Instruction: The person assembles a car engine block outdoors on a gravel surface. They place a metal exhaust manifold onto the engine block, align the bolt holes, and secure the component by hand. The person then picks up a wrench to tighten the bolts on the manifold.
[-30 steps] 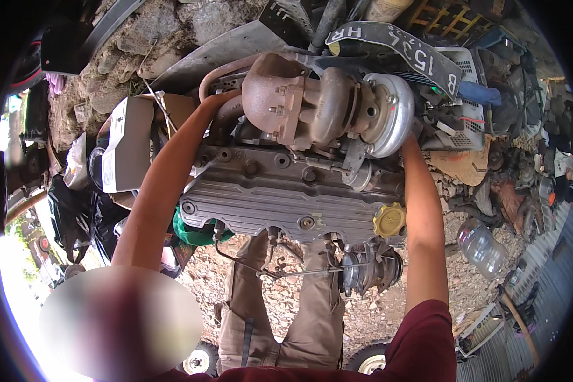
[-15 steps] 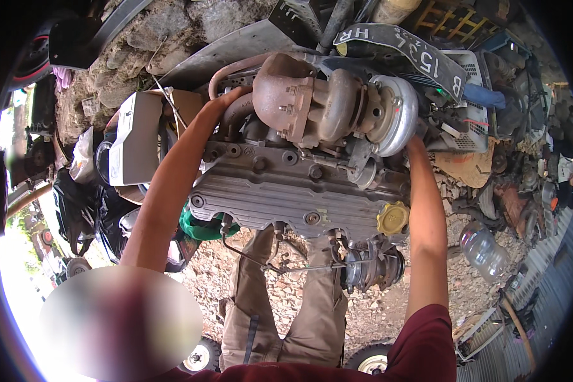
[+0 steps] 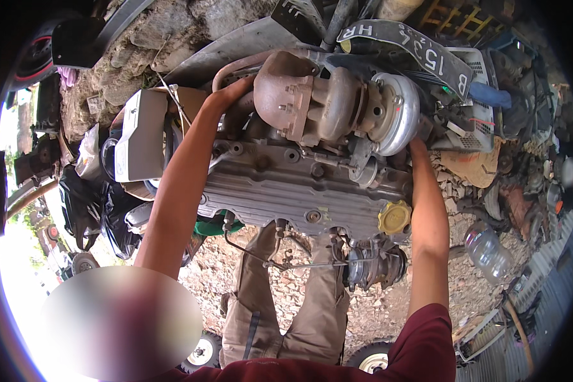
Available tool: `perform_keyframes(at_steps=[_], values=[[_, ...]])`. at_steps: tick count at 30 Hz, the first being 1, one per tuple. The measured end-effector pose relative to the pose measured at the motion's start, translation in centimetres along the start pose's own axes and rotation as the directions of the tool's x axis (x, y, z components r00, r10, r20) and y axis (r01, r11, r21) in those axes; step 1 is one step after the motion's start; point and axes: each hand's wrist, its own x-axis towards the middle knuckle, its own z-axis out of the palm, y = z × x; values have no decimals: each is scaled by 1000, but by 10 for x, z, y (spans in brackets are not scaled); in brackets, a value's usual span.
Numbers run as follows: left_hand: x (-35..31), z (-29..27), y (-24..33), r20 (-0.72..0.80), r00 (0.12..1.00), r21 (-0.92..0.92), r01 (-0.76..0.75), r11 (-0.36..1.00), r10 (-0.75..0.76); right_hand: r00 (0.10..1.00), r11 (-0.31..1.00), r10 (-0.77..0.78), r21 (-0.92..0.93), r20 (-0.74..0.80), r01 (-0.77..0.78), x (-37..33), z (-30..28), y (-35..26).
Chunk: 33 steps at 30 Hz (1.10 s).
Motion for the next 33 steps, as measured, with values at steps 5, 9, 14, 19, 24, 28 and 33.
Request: perform_keyframes(at_steps=[5, 9, 14, 19, 24, 28, 33], values=[[-39, 5, 41, 40, 999, 61, 14, 998, -16, 1000, 1000, 4, -6, -6, -4, -2, -3, 4], [-21, -2, 24, 48, 999, 74, 0, 997, -4, 1000, 1000, -10, -7, 10, 10, -2, 5, 0], [3, -4, 11, 89, 996, 59, -28, 998, 22, 1000, 1000, -8, -9, 2, 8, -4, 3, 2], [25, -10, -1, 141, 989, 41, -57, 998, 50, 1000, 1000, -24, -9, -3, 24, -5, 2, 0], [40, -13, -22, 198, 977, 18, -82, 997, 76, 999, 999, -39, -9, -15, 39, -8, 3, 0], [49, -21, -36, 225, 970, 25, -97, 995, 89, 998, 998, -64, 7, -29, 64, -8, 7, 0], [67, -19, -35, 290, 948, 35, -151, 988, 134, 963, 975, -221, -6, -152, 223, -18, -16, 18]])
